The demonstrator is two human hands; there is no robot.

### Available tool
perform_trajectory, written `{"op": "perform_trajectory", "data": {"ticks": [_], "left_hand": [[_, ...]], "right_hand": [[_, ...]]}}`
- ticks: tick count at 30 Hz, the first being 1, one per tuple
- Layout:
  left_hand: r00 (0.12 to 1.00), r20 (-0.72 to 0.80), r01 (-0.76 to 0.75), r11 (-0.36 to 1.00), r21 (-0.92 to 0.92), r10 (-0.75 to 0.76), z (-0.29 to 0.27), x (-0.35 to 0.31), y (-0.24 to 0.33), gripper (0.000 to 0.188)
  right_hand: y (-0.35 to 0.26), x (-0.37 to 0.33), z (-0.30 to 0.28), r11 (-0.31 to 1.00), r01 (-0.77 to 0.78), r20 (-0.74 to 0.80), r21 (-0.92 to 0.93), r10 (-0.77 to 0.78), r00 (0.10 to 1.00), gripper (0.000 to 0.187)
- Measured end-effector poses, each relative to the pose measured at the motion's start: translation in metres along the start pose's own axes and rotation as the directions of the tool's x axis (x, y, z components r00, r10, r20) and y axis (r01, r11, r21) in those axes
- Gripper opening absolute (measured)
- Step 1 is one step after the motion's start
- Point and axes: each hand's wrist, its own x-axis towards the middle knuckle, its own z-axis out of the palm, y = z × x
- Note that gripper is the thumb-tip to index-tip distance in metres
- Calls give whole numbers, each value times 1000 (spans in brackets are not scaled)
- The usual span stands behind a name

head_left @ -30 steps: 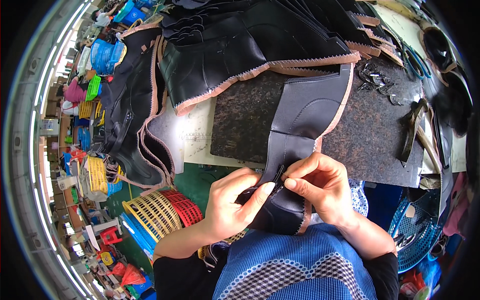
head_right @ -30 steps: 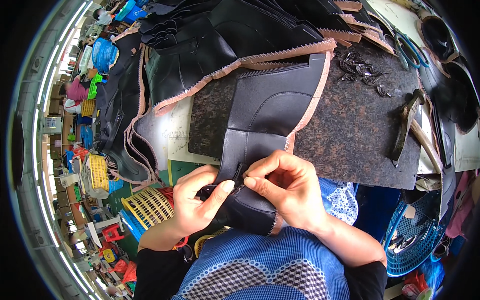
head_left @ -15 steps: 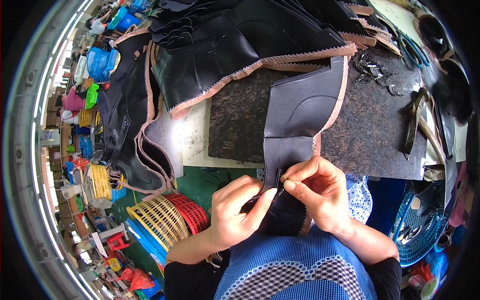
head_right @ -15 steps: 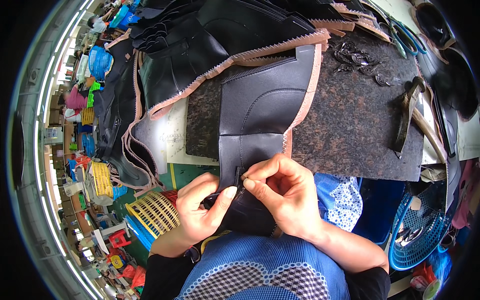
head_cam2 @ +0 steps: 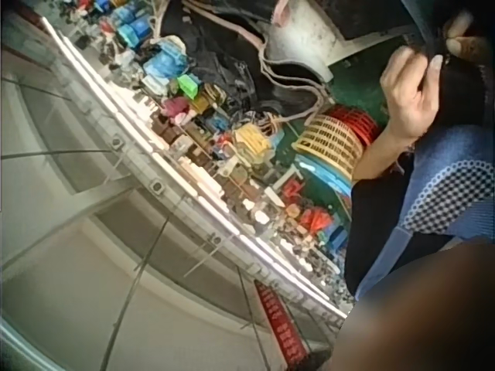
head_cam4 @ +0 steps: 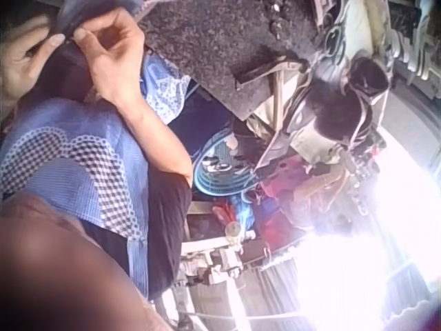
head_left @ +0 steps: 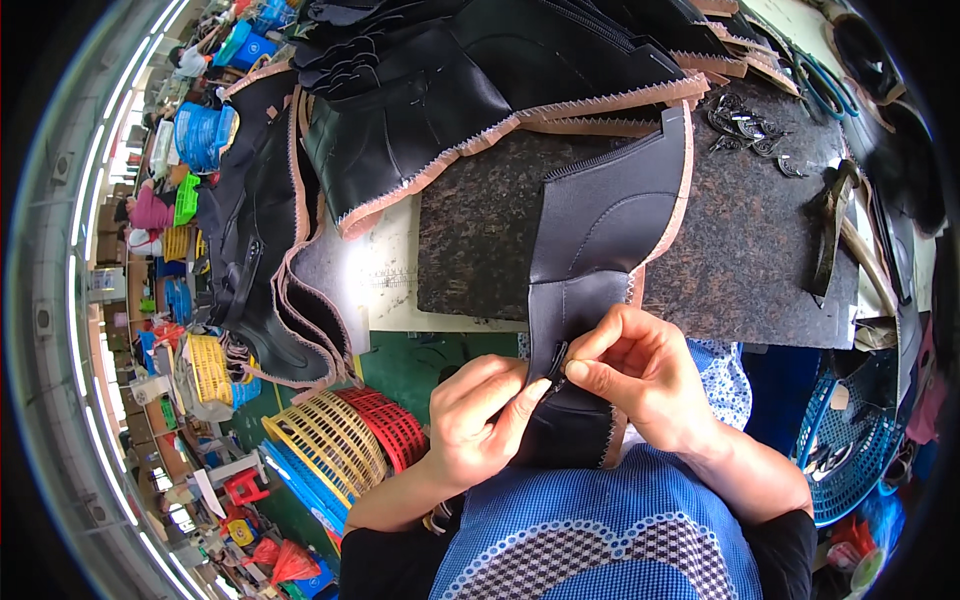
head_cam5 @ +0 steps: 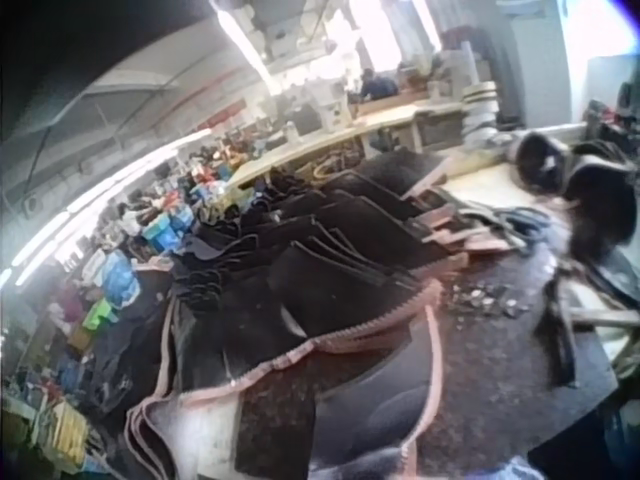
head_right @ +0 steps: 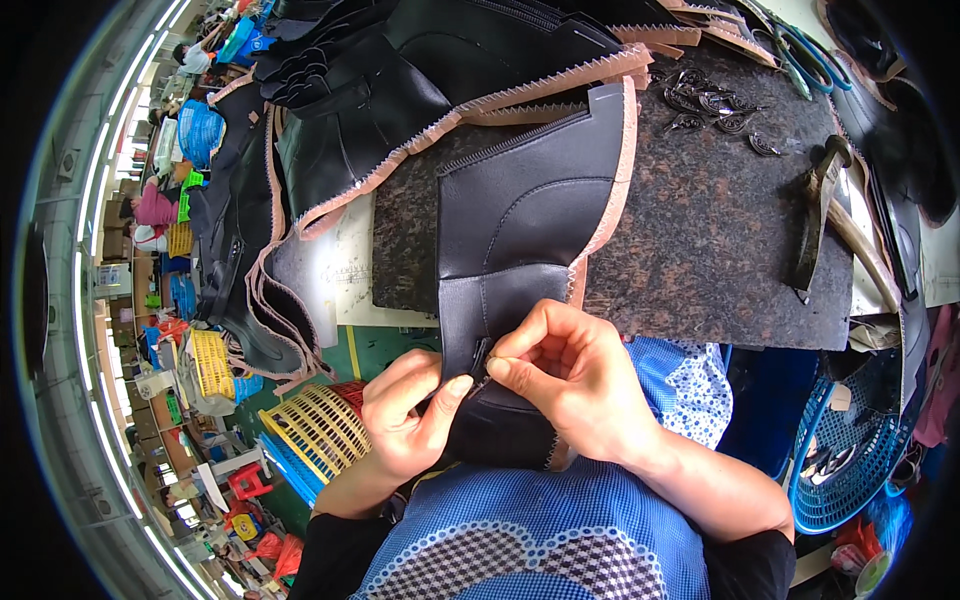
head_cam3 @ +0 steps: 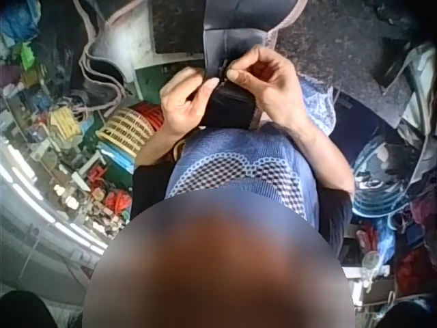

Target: Attaching metal buckles and hardware to leather shoe parts at a manufacturing workbench.

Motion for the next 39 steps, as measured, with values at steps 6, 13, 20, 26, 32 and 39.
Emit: {"op": "perform_trajectory", "data": {"ticks": [6, 13, 20, 26, 32, 39], "left_hand": [[999, 47, -1, 999, -46, 3, 0, 4, -2, 28], [987, 30, -160, 971, 177, 157, -5, 14, 2, 27], [938, 85, -337, 830, 444, 335, -34, 15, 18, 21], [926, -187, -219, 872, 437, 327, -21, 2, 8, 29], [944, -241, -117, 912, 393, 225, -21, -6, -1, 30], [920, -271, -194, 931, 308, 282, -25, -11, -11, 39]], "right_hand": [[-6, 4, -7, 980, -3, -2, -201, 3, 1000, 7], [-68, 32, -3, -178, 709, 709, -682, -399, 581, 37], [-90, 44, 20, -417, 844, 936, -337, -47, 350, 21], [-81, 42, 24, -412, 848, 942, -334, -113, 316, 37], [-68, 40, 25, -259, 806, 846, -532, -210, 491, 45], [-58, 32, 36, 1, 699, 671, -715, -275, 688, 38]]}}
